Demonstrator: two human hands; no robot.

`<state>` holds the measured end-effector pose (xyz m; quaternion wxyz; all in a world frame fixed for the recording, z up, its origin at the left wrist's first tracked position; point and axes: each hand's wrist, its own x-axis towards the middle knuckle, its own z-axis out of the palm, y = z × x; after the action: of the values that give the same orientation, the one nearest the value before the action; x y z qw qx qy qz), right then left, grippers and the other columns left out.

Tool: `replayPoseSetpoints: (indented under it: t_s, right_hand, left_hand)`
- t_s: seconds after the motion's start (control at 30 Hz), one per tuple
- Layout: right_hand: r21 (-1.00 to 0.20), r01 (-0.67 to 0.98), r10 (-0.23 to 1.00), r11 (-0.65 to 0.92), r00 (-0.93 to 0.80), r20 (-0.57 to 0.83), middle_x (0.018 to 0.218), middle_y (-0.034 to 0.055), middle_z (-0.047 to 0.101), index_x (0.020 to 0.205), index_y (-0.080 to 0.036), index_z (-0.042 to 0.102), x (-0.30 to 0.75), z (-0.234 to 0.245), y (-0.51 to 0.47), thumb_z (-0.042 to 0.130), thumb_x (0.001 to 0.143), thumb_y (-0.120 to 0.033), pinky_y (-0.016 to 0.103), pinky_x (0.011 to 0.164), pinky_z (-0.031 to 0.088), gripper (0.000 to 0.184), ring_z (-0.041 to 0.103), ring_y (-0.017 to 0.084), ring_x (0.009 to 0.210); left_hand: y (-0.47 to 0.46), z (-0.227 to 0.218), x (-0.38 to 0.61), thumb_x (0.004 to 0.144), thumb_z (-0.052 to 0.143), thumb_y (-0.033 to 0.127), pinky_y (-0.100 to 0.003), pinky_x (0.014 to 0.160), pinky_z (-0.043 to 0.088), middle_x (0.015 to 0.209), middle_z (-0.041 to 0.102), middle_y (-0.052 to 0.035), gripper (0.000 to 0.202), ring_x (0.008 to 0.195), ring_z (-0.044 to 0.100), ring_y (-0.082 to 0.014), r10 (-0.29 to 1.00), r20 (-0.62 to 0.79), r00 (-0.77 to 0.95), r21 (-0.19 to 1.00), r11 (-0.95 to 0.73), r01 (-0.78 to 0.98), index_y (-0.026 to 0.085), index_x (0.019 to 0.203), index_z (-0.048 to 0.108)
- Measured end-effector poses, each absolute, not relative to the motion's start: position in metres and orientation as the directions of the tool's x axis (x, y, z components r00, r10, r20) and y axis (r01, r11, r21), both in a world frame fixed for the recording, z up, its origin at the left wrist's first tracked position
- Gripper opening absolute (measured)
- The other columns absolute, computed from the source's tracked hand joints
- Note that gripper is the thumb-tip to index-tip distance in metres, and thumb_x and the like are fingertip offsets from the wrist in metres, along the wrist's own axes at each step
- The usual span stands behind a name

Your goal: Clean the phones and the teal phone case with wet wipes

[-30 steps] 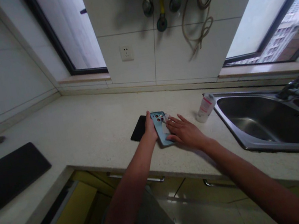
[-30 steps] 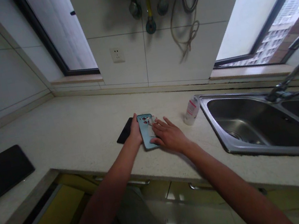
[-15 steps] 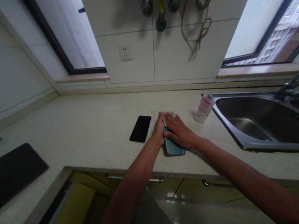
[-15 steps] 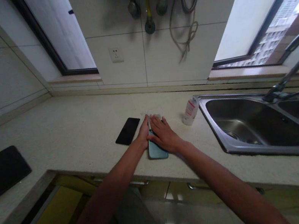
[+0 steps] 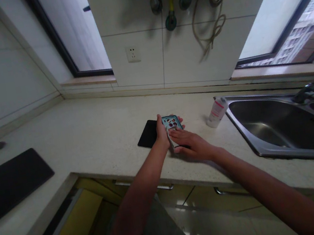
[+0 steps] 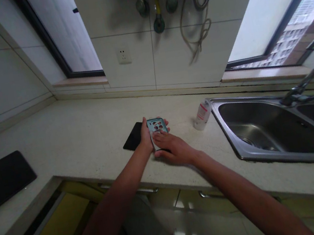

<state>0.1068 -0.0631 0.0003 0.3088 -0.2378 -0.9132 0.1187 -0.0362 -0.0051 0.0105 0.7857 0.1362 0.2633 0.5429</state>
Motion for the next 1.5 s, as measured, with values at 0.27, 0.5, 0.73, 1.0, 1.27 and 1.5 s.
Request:
replayPoseSetpoints:
  t_s: [0.27, 0.5, 0.73, 1.0, 1.27, 1.5]
  right_hand:
    - [-0.378, 0.185, 0.381, 0.907, -0.743, 0.551, 0.106, 0.0044, 0.078, 0.102, -0.025, 0.078, 0.109, 0.021, -0.069, 0.055, 0.100, -0.033, 0.042, 0.106, 0.054, 0.024, 0.072, 0.020, 0.110]
    - [-0.128, 0.431, 0.421, 0.893, -0.702, 0.574, 0.076, 0.0039, 0.075, 0.076, -0.021, 0.073, 0.130, 0.024, -0.058, 0.054, 0.101, -0.032, 0.042, 0.097, 0.053, 0.033, 0.070, 0.017, 0.077]
    - [0.047, 0.592, 0.492, 0.805, -0.709, 0.505, 0.115, 0.0050, 0.075, 0.111, -0.022, 0.075, 0.133, 0.009, -0.049, 0.050, 0.103, -0.037, 0.053, 0.116, 0.038, 0.031, 0.063, 0.026, 0.118]
    - [-0.010, 0.789, 0.734, 0.615, -0.567, 0.373, 0.156, 0.0173, 0.043, 0.145, -0.009, 0.053, 0.127, -0.013, -0.034, 0.041, 0.104, -0.047, 0.061, 0.122, 0.024, 0.057, 0.032, 0.034, 0.150]
    - [-0.129, 0.728, 0.677, 0.674, -0.538, 0.502, 0.147, 0.0162, 0.054, 0.136, -0.013, 0.062, 0.130, -0.020, -0.026, 0.042, 0.101, -0.025, 0.059, 0.120, 0.034, 0.042, 0.047, 0.030, 0.142]
    - [-0.225, 0.621, 0.611, 0.751, -0.525, 0.593, 0.142, 0.0086, 0.060, 0.132, -0.021, 0.067, 0.124, -0.020, -0.032, 0.046, 0.094, -0.013, 0.053, 0.119, 0.040, 0.044, 0.052, 0.024, 0.138]
  left_hand:
    - [0.003, 0.010, -0.051, 0.097, 0.025, 0.064, -0.038, 0.072, 0.055, 0.076, 0.072, -0.0132, 0.072, 0.066, 0.067, -0.0238, 0.932, -0.265, 0.246, 0.473, 0.348, -0.809, 0.008, 0.113, 0.067]
    - [0.005, 0.009, -0.054, 0.097, 0.020, 0.064, -0.038, 0.070, 0.054, 0.074, 0.071, -0.0141, 0.075, 0.065, 0.067, -0.0251, 0.919, -0.303, 0.253, 0.463, 0.374, -0.804, 0.007, 0.109, 0.068]
    - [0.004, 0.007, -0.055, 0.099, 0.017, 0.062, -0.040, 0.067, 0.055, 0.071, 0.071, -0.0152, 0.077, 0.063, 0.068, -0.0265, 0.899, -0.343, 0.274, 0.476, 0.418, -0.774, 0.006, 0.096, 0.069]
    - [-0.005, 0.005, -0.036, 0.100, 0.039, 0.057, -0.037, 0.079, 0.056, 0.071, 0.070, -0.0103, 0.056, 0.070, 0.070, -0.0235, 0.865, -0.371, 0.337, 0.524, 0.495, -0.693, 0.011, 0.090, 0.068]
    - [-0.005, 0.001, -0.033, 0.098, 0.038, 0.063, -0.034, 0.073, 0.056, 0.075, 0.071, -0.0119, 0.061, 0.068, 0.070, -0.0218, 0.846, -0.348, 0.405, 0.534, 0.533, -0.656, 0.011, 0.095, 0.070]
    - [-0.010, 0.000, -0.025, 0.099, 0.043, 0.058, -0.033, 0.076, 0.056, 0.073, 0.071, -0.0095, 0.052, 0.072, 0.070, -0.0203, 0.846, -0.331, 0.418, 0.551, 0.533, -0.641, 0.014, 0.088, 0.068]
